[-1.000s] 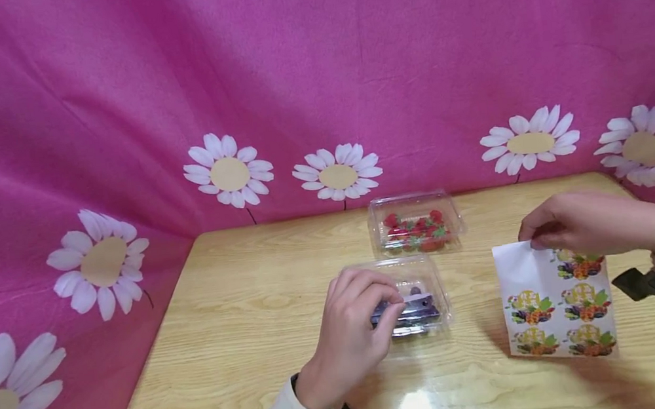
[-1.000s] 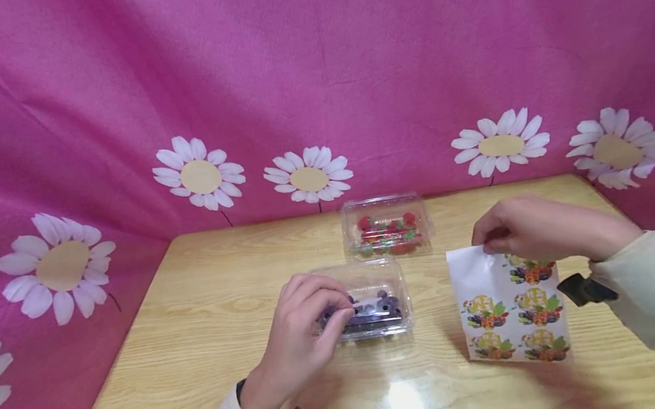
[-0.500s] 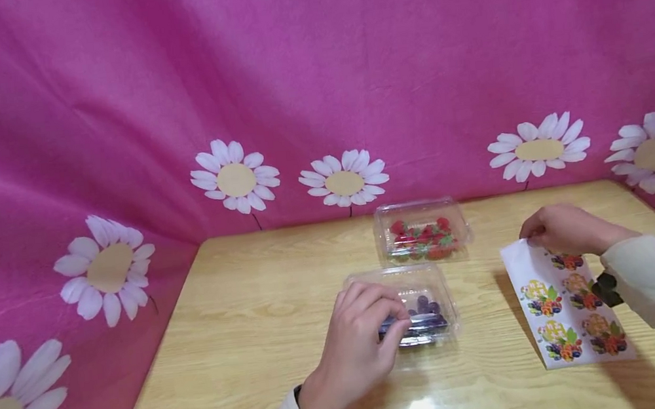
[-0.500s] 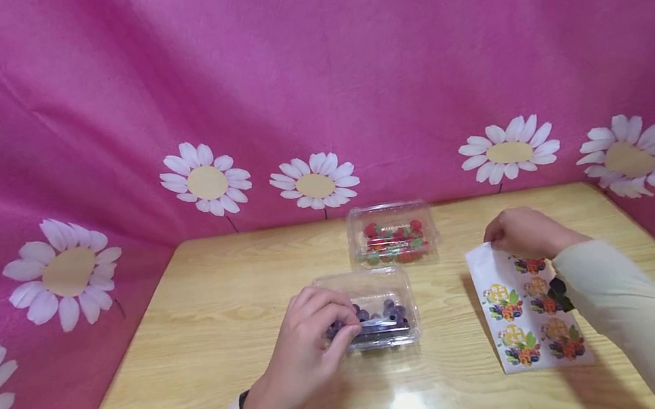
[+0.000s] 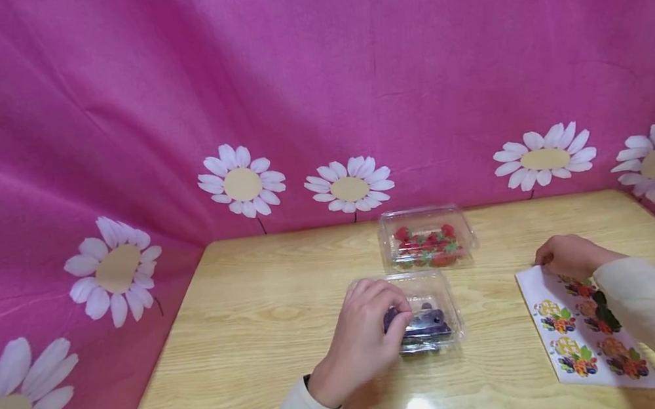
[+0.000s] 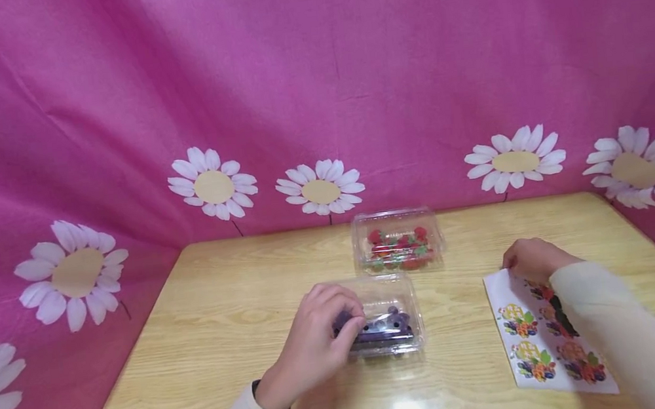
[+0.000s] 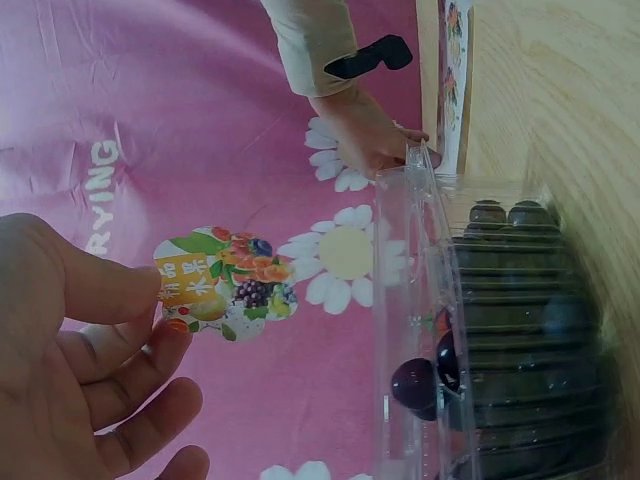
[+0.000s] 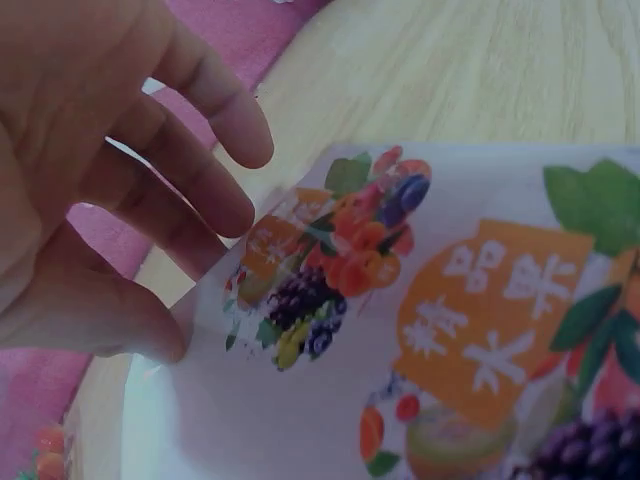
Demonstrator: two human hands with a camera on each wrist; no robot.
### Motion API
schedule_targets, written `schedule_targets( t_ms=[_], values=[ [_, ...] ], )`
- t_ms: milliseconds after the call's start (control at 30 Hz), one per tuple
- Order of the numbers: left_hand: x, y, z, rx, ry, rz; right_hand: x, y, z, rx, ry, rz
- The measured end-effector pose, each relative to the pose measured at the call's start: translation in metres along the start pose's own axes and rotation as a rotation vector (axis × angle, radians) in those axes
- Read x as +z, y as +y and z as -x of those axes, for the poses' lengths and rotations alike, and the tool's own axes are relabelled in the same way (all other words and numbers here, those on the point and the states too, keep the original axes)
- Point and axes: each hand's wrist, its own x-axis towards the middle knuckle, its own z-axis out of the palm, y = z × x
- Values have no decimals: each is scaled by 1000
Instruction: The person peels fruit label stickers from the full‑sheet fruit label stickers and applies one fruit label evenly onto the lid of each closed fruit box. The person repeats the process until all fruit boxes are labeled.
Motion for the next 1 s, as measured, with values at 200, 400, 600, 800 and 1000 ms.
schedule_targets(
  t_ms=[200, 400, 600, 800, 1000],
  values=[
    [3, -5, -2, -44, -29, 32, 7, 3, -4, 34, 10, -26],
    [6, -4, 5, -100, -54, 66, 23, 9, -4, 54, -16, -28],
    [7, -7, 4, -103, -52, 62, 20, 13, -5, 88, -11, -65],
    [2, -9, 1, -111, -62, 78, 11, 12, 1, 72, 43, -110],
    [-2, -11, -2, -121, -74, 67, -1, 5, 11, 63, 144, -116]
  ],
)
